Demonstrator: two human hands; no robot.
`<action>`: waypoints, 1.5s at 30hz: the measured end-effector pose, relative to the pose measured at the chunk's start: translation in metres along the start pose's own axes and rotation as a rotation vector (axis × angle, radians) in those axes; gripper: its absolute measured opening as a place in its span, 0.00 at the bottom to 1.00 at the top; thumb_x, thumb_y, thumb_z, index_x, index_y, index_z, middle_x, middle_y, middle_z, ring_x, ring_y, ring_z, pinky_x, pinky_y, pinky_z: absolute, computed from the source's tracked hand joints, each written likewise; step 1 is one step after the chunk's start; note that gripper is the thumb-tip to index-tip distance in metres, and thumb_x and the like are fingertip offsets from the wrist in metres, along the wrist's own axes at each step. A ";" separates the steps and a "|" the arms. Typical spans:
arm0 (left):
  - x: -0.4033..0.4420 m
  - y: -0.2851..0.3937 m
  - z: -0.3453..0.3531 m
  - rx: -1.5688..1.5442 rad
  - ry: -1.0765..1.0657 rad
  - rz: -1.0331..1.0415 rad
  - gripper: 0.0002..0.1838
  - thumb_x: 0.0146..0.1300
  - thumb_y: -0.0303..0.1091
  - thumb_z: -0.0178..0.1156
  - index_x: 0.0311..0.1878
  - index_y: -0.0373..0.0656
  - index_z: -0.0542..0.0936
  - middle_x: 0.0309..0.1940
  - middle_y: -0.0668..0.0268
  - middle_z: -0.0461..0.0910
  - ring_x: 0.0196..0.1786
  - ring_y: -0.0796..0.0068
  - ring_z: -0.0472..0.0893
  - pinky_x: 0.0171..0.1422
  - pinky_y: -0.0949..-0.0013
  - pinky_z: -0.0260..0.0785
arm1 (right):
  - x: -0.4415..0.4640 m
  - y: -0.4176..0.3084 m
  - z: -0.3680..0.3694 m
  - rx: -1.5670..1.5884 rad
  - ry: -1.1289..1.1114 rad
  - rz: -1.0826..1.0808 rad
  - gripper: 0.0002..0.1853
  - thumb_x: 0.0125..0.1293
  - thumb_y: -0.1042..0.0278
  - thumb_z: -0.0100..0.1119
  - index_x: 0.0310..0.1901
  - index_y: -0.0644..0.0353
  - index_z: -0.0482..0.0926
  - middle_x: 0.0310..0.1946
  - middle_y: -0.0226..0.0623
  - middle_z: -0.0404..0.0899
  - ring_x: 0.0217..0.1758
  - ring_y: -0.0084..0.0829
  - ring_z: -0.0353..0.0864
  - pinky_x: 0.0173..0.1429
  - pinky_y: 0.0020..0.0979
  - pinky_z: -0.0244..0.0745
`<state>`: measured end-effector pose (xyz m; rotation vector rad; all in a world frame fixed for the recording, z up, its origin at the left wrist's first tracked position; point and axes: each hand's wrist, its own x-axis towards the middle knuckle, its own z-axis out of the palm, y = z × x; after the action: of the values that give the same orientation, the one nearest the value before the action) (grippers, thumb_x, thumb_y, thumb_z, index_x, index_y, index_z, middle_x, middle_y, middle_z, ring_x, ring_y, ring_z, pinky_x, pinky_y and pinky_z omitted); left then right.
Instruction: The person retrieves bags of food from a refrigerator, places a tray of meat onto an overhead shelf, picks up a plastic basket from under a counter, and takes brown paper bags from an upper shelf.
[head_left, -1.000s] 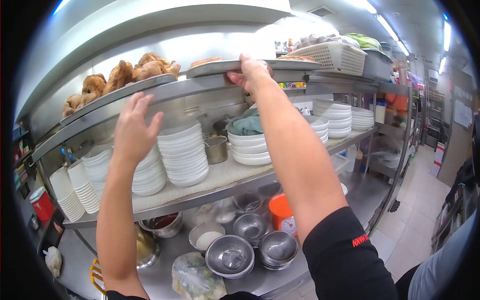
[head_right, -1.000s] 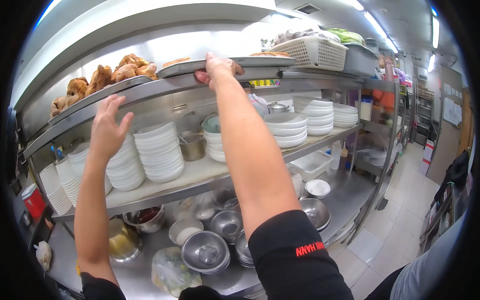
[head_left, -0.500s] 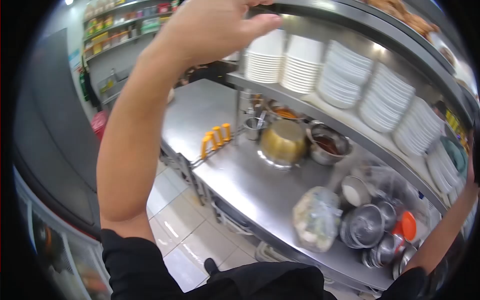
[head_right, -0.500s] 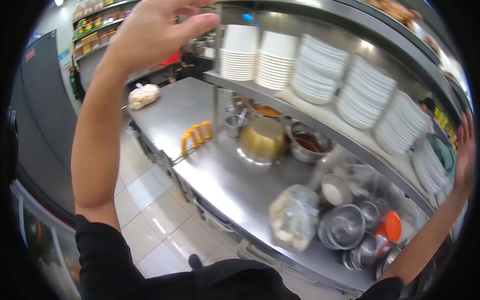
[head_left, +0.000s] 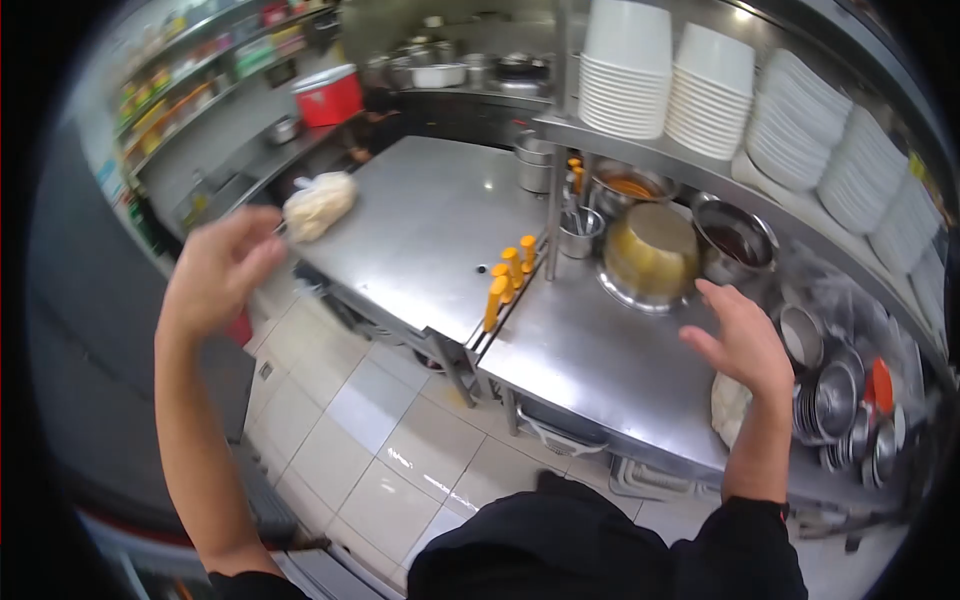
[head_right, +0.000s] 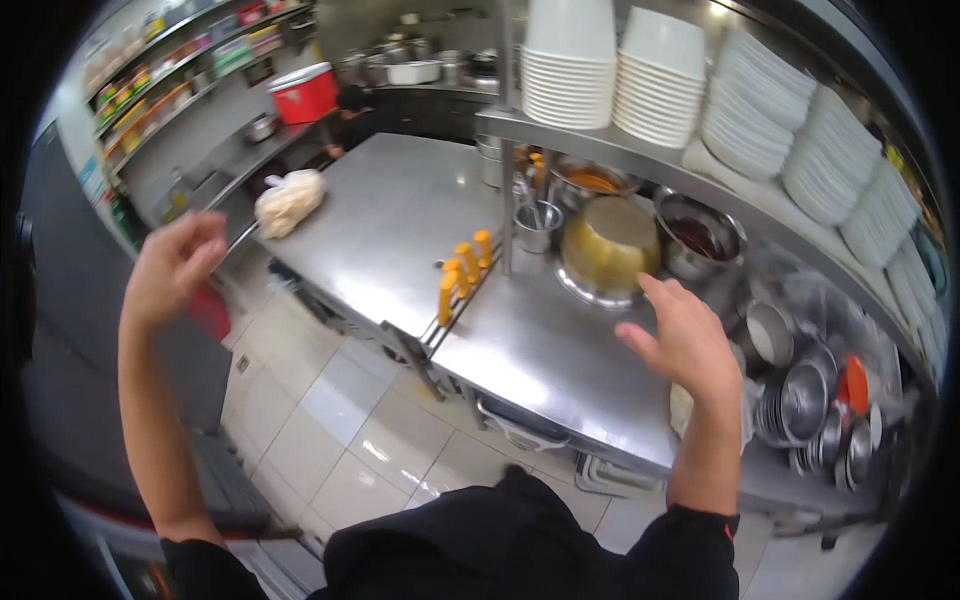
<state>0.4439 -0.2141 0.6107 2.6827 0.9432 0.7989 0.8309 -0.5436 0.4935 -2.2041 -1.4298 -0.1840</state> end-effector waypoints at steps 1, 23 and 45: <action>0.005 -0.020 0.017 -0.072 -0.071 -0.125 0.19 0.61 0.36 0.63 0.52 0.33 0.80 0.37 0.56 0.85 0.38 0.69 0.84 0.46 0.67 0.76 | 0.008 0.001 0.012 -0.053 -0.003 0.002 0.34 0.56 0.56 0.71 0.61 0.65 0.73 0.42 0.44 0.82 0.41 0.38 0.82 0.47 0.34 0.77; -0.205 -0.623 0.005 0.310 -0.278 -1.376 0.32 0.60 0.50 0.62 0.58 0.31 0.77 0.58 0.45 0.76 0.62 0.50 0.76 0.66 0.61 0.67 | 0.313 -0.363 0.453 0.352 -0.936 -0.618 0.33 0.60 0.50 0.66 0.62 0.62 0.72 0.46 0.50 0.80 0.49 0.48 0.80 0.54 0.41 0.75; 0.010 -0.891 0.018 0.474 0.555 -0.797 0.47 0.57 0.36 0.67 0.76 0.39 0.52 0.75 0.35 0.38 0.77 0.33 0.41 0.76 0.41 0.43 | 0.548 -0.612 0.696 0.870 -0.834 -0.034 0.28 0.61 0.63 0.68 0.60 0.68 0.74 0.44 0.47 0.83 0.43 0.34 0.85 0.45 0.31 0.79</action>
<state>-0.0074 0.4876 0.2961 2.0388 2.3651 1.2219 0.4216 0.4338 0.3021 -1.5229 -1.4948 1.2364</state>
